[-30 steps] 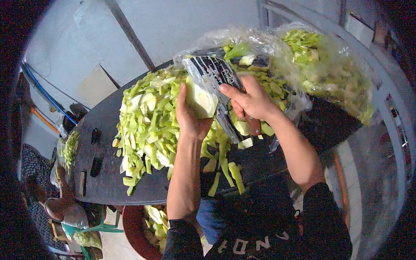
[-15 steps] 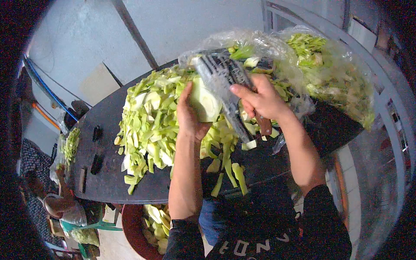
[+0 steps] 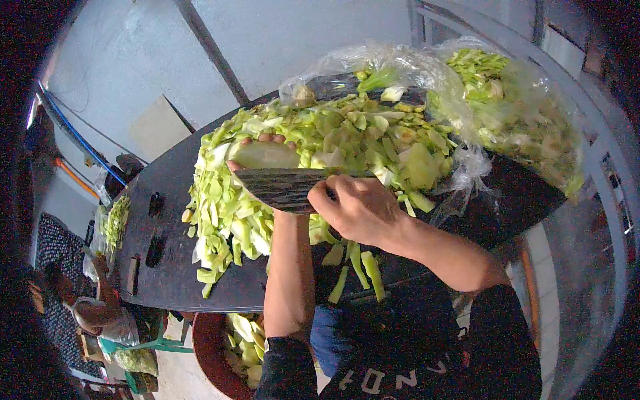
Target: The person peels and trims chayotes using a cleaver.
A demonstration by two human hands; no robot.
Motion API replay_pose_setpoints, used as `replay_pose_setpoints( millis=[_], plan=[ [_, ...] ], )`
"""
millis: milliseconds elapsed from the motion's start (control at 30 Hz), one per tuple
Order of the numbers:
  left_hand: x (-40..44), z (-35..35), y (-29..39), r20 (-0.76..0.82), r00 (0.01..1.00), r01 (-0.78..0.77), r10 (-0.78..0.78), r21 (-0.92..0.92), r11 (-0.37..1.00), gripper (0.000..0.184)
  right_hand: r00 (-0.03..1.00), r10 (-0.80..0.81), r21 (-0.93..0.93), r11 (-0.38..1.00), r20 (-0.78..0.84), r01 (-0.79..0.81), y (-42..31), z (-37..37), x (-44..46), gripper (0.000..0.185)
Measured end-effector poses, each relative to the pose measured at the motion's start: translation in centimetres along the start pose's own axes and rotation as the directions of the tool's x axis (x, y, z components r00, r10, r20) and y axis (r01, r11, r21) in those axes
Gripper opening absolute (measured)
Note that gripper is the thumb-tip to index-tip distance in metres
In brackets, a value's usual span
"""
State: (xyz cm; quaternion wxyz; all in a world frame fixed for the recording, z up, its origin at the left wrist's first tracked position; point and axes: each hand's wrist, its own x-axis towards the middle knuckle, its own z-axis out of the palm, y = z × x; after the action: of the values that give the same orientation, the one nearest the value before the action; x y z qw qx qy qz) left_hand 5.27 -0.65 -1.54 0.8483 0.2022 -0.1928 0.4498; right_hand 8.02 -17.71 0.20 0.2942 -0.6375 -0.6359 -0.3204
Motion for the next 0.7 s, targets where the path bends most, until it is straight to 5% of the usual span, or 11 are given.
replay_pose_setpoints(
  millis=[367,700],
  plan=[
    [-0.5,1.7,0.2,0.028,0.996,-0.092,0.09,0.105,0.99,0.05,0.999,0.023,0.019,1.0,0.044,-0.024,-0.2,0.4,-0.1,0.013],
    [-1.7,0.6,-2.6,0.051,0.998,0.035,-0.036,0.022,0.999,0.041,0.993,0.096,-0.002,0.995,0.064,-0.096,0.5,1.1,-0.1,0.016]
  ],
)
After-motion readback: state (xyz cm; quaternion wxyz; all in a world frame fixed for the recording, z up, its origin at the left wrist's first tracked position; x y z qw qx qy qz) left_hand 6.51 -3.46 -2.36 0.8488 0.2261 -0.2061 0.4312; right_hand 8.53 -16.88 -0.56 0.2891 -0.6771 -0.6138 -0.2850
